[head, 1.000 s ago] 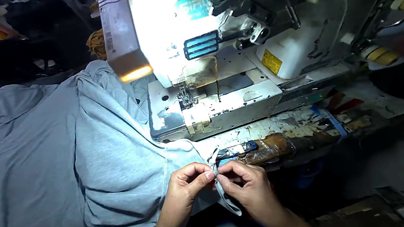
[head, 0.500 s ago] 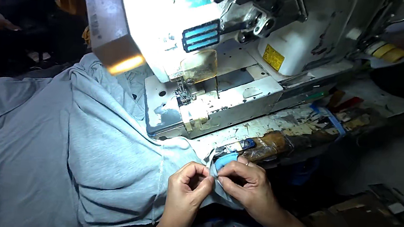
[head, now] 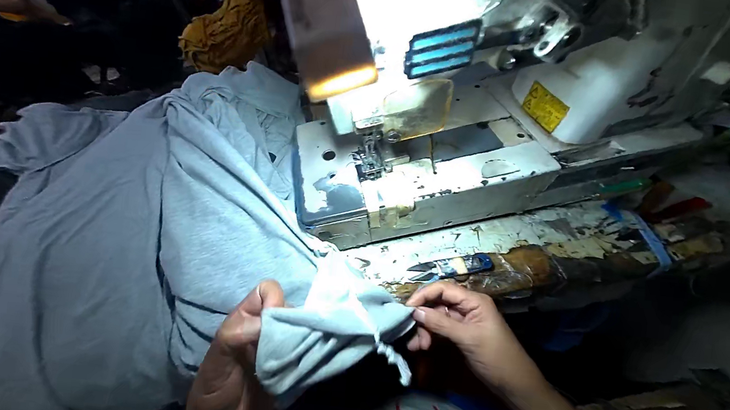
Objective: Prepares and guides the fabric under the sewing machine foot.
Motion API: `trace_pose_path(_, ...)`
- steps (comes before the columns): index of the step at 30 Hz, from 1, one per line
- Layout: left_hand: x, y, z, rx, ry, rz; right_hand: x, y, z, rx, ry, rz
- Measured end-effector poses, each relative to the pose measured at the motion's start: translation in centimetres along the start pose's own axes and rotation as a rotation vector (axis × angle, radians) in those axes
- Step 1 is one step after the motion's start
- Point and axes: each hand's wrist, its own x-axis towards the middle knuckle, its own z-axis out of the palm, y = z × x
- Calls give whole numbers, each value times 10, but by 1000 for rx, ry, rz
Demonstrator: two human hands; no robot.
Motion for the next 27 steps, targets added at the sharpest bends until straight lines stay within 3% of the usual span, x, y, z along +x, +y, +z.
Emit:
trace_pose_path(2,-15,3,-17,183,100,-53,5,-8,1,335,-174,173)
trace_pose_path(4,-23,2,-25,245,172,-82,9,-8,5,499,-287,293)
trace_pose_path(7,-31,7,-28,101,144,-24,14,-6,14,739,-347,420)
trace_pose_path(10,-37,11,-35,46,200,53,11,-11,21,820,-361,386)
trace_pose_path(14,-41,15,-38,520,154,189,0,-11,27,427,-276,48)
trace_pose_path(16,-45,16,-34,762,99,282,-7,-15,32,71,-209,-201)
trace_pose_path(19,-53,11,-20,1071,178,438,-15,-17,45,-545,0,-626)
trace_pose_path(22,-54,9,-14,1297,229,680,-17,-18,49,-729,121,-754)
trace_pose_path(24,-46,5,-18,1373,262,770,-15,-20,48,-781,163,-784)
trace_pose_path(26,-35,1,-17,1247,285,643,-11,-21,45,-873,208,-847)
trace_pose_path(27,-27,1,-9,1040,291,515,-8,-24,42,-918,219,-883)
